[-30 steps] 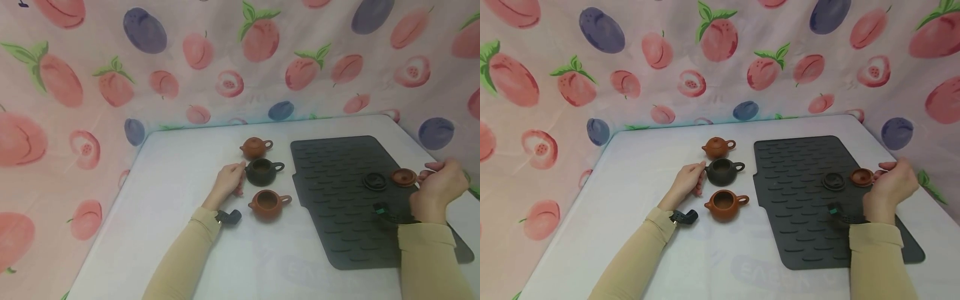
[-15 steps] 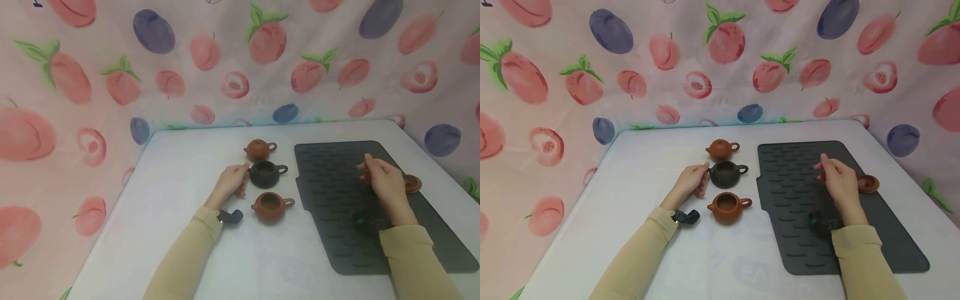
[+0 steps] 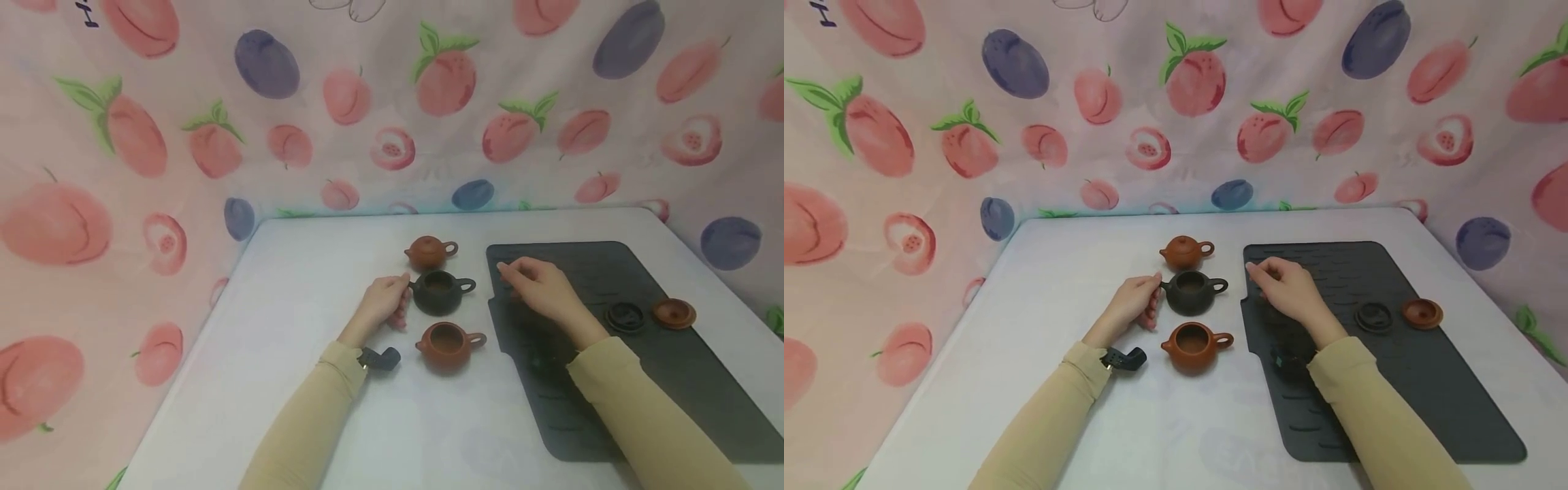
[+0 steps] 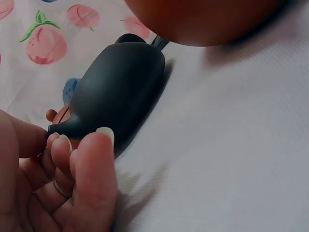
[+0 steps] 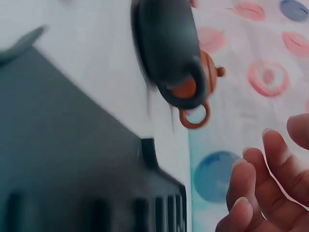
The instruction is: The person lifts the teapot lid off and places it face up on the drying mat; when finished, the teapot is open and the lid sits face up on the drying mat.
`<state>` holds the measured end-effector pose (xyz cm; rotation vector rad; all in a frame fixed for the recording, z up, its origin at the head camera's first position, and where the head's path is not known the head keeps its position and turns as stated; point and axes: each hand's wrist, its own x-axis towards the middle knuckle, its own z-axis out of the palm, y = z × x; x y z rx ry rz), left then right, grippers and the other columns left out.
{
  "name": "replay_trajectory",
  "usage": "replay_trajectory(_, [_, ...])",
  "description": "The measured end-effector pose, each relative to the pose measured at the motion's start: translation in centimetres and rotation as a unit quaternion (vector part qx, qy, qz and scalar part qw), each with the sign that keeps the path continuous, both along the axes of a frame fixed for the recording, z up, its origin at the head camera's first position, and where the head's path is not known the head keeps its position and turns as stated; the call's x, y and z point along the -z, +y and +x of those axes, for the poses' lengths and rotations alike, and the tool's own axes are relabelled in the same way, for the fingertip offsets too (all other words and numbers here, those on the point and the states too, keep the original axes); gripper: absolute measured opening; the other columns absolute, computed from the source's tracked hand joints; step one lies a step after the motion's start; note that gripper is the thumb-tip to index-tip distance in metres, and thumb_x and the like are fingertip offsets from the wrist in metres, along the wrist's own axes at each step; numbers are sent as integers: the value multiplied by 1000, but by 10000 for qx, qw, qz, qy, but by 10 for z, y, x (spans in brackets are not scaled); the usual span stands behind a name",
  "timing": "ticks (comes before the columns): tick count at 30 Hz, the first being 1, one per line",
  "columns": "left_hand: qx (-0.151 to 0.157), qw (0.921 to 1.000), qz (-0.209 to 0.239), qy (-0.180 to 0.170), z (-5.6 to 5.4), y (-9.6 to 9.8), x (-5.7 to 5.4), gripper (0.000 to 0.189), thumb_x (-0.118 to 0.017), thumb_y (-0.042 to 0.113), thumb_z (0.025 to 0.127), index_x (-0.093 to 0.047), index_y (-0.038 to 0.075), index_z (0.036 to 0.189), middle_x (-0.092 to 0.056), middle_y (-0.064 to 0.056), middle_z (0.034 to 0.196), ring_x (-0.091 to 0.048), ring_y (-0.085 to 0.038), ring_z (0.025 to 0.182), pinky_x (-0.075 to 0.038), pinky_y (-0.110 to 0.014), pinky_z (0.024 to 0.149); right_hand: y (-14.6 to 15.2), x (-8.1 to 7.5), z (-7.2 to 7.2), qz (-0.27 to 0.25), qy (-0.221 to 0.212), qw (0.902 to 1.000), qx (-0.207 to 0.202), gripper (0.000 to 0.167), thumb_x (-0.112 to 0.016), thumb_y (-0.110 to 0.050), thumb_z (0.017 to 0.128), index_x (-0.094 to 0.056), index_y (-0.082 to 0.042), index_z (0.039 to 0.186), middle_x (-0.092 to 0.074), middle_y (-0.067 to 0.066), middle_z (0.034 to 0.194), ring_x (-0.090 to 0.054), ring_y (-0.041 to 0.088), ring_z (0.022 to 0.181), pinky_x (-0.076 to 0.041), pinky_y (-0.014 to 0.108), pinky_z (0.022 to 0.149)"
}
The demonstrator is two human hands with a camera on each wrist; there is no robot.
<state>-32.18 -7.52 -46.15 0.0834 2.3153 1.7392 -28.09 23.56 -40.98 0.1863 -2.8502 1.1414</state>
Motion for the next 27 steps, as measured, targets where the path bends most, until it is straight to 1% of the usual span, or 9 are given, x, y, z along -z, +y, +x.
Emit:
replay_trajectory(4, [40, 10000, 58, -39, 1, -3, 4, 49, -49, 45, 107, -58, 5, 80, -53, -4, 64, -58, -17, 47, -59, -37, 48, -15, -5, -15, 233, -143, 9993, -248, 48, -53, -55, 103, -66, -10, 110, -69, 10, 95, -64, 25, 83, -51, 38, 70])
replay_trajectory(7, [52, 9999, 80, -53, 2, -5, 8, 49, -50, 47, 107, -57, 7, 79, -53, -4, 63, -59, -18, 46, -59, -37, 48, -24, -10, -20, 344, -269, 9984, -358, 49, -54, -57, 102, -65, -10, 112, -67, 7, 90, -61, 26, 83, -49, 39, 71])
replay_trajectory(12, [-20, 9999, 97, 79, 2, -3, 8, 51, -51, 47, 107, -57, 4, 79, -52, -5, 62, -58, -19, 45, -59, -38, 47, -30, -21, -23, 420, -300, 9980, -352, 52, -54, -60, 101, -65, -11, 114, -67, 6, 90, -61, 27, 86, -49, 42, 77])
replay_trajectory(16, [-62, 10000, 30, 48, 8, -1, 17, 53, -50, 47, 107, -58, 2, 81, -52, -5, 62, -57, -18, 46, -59, -39, 48, -32, -17, -20, 449, -235, 9978, -422, 48, -55, -57, 102, -65, -10, 111, -67, 7, 91, -60, 27, 86, -48, 44, 78])
replay_trajectory(19, [-49, 10000, -78, 37, 11, 1, 19, 54, -48, 47, 107, -58, 2, 80, -53, -6, 60, -57, -19, 44, -59, -39, 47, -34, -15, -22, 523, -211, 9968, -566, 44, -57, -52, 103, -65, -10, 110, -66, 8, 93, -60, 27, 85, -49, 44, 77])
replay_trajectory(21, [-41, 9998, -182, 73, 11, 1, 17, 55, -46, 47, 108, -57, 3, 79, -53, -6, 59, -57, -19, 43, -58, -38, 46, -38, -14, -26, 595, -208, 9958, -671, 41, -58, -49, 103, -65, -9, 110, -67, 10, 96, -60, 28, 85, -50, 45, 77])
replay_trajectory(23, [-22, 9996, -262, 139, 8, 2, 13, 54, -44, 47, 109, -58, 3, 79, -53, -7, 58, -57, -19, 42, -57, -37, 44, -44, -16, -33, 709, -186, 9942, -781, 38, -59, -46, 103, -64, -9, 110, -67, 10, 100, -61, 29, 89, -51, 46, 79])
replay_trajectory(25, [48, 9995, -286, 124, 4, 1, 6, 54, -43, 47, 109, -58, 3, 82, -53, -6, 59, -57, -19, 43, -58, -37, 45, -51, -20, -41, 822, -215, 9924, -890, 36, -60, -43, 103, -63, -8, 111, -67, 12, 105, -62, 31, 93, -51, 48, 80])
replay_trajectory(27, [151, 9996, -251, 31, -2, 0, -2, 52, -42, 46, 110, -58, 2, 87, -53, -7, 62, -57, -19, 44, -58, -38, 46, -59, -23, -48, 946, -245, 9901, -1004, 36, -60, -41, 103, -62, -7, 114, -68, 13, 109, -63, 31, 97, -52, 49, 82])
